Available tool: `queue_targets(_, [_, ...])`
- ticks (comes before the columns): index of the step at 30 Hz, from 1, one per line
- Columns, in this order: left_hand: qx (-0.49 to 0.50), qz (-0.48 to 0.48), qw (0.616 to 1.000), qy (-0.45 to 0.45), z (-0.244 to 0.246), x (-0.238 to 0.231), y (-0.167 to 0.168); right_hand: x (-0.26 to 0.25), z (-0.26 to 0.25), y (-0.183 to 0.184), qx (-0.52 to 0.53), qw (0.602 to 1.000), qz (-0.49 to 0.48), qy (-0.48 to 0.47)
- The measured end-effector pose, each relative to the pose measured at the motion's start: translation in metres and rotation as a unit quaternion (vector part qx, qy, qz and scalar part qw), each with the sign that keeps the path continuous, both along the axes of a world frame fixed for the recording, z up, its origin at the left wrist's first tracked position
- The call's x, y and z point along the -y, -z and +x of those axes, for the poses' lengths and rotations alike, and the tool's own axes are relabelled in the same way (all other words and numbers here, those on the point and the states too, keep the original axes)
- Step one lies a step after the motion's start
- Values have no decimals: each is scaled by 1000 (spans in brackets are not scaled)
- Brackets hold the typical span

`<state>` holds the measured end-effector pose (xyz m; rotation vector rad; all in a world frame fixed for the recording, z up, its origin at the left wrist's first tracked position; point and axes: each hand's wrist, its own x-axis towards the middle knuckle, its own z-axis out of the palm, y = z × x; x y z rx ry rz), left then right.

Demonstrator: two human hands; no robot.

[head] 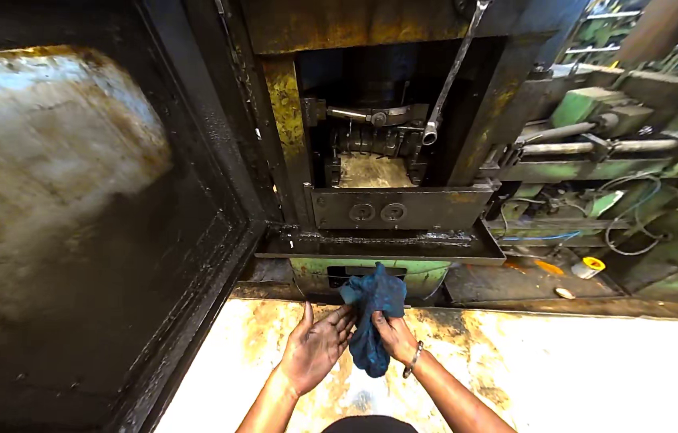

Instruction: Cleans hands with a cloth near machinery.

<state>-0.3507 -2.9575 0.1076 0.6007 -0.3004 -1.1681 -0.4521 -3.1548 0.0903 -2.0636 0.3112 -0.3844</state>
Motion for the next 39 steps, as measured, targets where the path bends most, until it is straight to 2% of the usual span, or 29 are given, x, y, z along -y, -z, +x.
queue_targets(8, [98, 68, 993, -14, -6, 3, -11, -7, -2, -1, 39, 999, 1, -25])
queue_targets(12, [105, 72, 992, -25, -15, 11, -15, -19, 0, 3, 71, 989, -77, -105])
queue_targets(15, [55, 136, 987, -70, -30, 19, -23, -41, 5, 6, 150, 970, -134, -140])
queue_targets(17, [25, 155, 980, -122, -36, 32, -26, -53, 8, 4, 172, 976, -88, -104])
queue_targets(20, [17, 163, 972, -167, -38, 51, -24, -70, 14, -16, 141, 986, 87, -13])
queue_targets(23, [45, 256, 948, -181, -48, 59, -81, -67, 29, -23, 127, 961, 246, 30])
queue_targets(26, [98, 332, 923, -169, -49, 69, -102, -59, 37, -25, 106, 948, 289, 77])
queue_targets(27, [118, 352, 909, -188, -49, 74, -95, -58, 38, -27, 104, 941, 308, 89])
queue_targets(28, [164, 355, 894, -221, -47, 79, -73, -59, 38, -31, 109, 927, 342, 111])
queue_targets(29, [254, 338, 867, -265, -38, 79, -29, -62, 40, -39, 109, 905, 383, 147])
queue_targets(30, [339, 322, 827, -312, -26, 79, 9, -65, 41, -45, 100, 886, 418, 177])
queue_targets(31, [408, 330, 773, -356, -14, 81, 32, -66, 42, -46, 85, 874, 436, 200])
queue_targets(33, [500, 383, 697, -342, 0, 78, 40, -62, 43, -40, 58, 862, 453, 220])
queue_targets(35, [581, 415, 618, -330, 7, 72, 36, -54, 39, -20, 108, 803, 564, 157])
queue_targets(37, [603, 410, 583, -357, 13, 67, 31, -49, 37, -10, 174, 734, 650, 87])
queue_targets(38, [604, 407, 570, -380, 14, 64, 28, -47, 35, -12, 179, 727, 658, 81])
queue_targets(39, [609, 408, 545, -408, 14, 61, 24, -48, 33, -19, 163, 736, 649, 102])
